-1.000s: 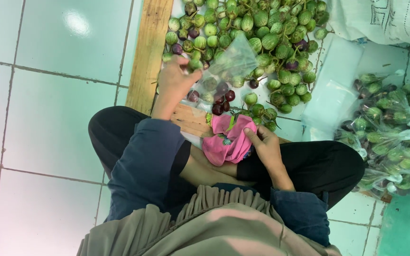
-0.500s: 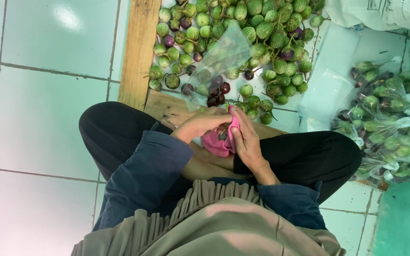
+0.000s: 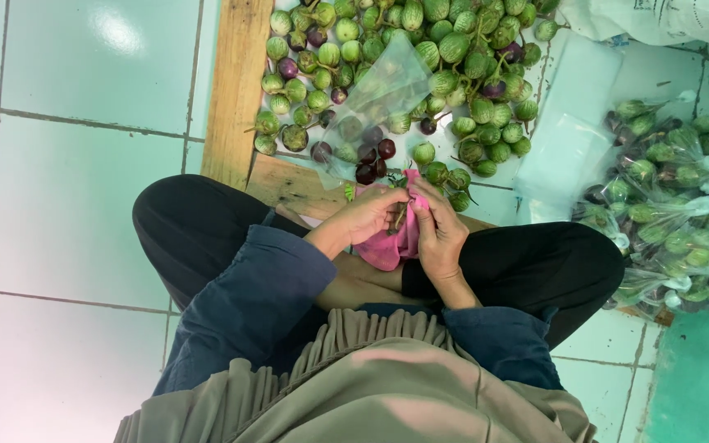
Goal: Sorting and bagging small green eggplants and dark red fruits into plastic bags
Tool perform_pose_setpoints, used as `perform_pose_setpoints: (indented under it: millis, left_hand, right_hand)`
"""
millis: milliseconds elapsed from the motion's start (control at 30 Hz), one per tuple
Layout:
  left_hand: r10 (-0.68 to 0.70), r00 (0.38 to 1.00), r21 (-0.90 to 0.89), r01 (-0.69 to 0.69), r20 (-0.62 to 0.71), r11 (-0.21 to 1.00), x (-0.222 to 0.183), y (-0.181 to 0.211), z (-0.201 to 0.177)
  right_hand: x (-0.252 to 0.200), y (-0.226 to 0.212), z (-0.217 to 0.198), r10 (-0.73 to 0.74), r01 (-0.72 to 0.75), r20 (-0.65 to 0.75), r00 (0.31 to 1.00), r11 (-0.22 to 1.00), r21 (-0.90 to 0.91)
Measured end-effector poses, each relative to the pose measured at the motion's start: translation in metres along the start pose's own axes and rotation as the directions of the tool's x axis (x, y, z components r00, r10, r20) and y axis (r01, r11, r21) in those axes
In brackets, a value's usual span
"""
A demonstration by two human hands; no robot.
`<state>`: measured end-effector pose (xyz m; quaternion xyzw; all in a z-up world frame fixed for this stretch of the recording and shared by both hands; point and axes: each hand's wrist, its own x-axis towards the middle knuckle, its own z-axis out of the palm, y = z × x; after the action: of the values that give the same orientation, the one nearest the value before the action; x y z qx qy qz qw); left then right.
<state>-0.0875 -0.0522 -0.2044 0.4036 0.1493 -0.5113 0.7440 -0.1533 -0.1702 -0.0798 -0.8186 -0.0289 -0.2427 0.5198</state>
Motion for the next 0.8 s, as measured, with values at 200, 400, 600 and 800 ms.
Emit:
perform_pose_setpoints:
  millis: [200, 400, 600, 800]
  left_hand:
    - [0.179, 0.984, 0.054, -0.18, 0.019, 0.982, -0.018, 0.01, 0.012]
    - [0.462, 0.881, 0.393, -0.464, 0.106, 0.794, -0.048, 0.038, 0.035]
    - [0.656, 0.729, 0.737, -0.551, 0.195, 0.393, -0.042, 0.021, 0.026]
    - [0.677, 0.616, 0.799, -0.598, 0.403, 0.068, -0.049, 0.027, 0.035]
  right_hand:
    - [-0.004, 0.013, 0.005, 0.314, -0.278, -0.115, 0.943, 0.928, 0.248]
    - [-0.014, 0.04, 0.005, 0.406, -0.321, -0.158, 0.9, 0.863, 0.39]
    - [-0.01, 0.018, -0.004, 0.437, -0.402, -0.084, 0.896, 0.875, 0.27]
    - [-0.02, 0.052, -0.001, 0.642, -0.507, -0.11, 0.759, 0.689, 0.518]
